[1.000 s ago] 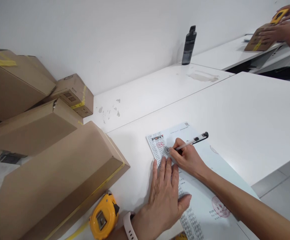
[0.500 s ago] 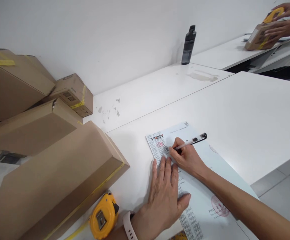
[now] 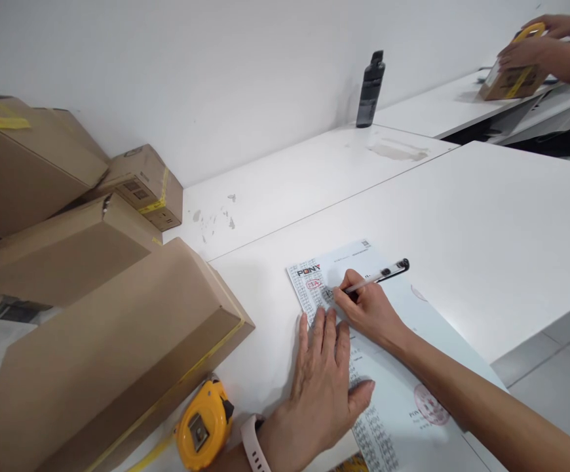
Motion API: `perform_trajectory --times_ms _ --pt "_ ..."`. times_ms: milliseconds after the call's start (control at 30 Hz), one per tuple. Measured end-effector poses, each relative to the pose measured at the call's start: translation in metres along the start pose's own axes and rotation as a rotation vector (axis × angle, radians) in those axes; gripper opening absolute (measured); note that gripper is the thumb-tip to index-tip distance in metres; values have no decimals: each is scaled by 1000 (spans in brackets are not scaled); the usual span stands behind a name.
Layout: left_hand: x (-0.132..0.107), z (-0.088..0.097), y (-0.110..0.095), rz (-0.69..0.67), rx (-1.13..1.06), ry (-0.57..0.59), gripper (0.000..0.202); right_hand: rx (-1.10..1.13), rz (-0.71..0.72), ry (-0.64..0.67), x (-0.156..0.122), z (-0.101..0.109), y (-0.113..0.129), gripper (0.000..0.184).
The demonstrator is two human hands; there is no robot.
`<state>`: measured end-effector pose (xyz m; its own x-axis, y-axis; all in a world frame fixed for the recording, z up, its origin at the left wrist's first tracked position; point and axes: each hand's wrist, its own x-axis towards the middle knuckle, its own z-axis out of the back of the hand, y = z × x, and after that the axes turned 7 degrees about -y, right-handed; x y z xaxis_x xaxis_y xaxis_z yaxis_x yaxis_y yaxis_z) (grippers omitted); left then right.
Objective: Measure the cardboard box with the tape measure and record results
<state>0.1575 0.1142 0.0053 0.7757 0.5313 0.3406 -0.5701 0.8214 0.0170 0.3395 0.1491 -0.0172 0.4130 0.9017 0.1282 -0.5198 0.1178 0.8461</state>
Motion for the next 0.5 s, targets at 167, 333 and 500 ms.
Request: perform_trajectory --times_ms 167,333,500 --pt "0 0 1 14 -7 7 71 5 11 3 -1 0 0 27" --pt "1 -1 1 13 -20 11 72 8 25 8 -1 -1 0 27" --pt "1 -2 0 7 -10 7 71 7 30 -1 0 0 2 26"
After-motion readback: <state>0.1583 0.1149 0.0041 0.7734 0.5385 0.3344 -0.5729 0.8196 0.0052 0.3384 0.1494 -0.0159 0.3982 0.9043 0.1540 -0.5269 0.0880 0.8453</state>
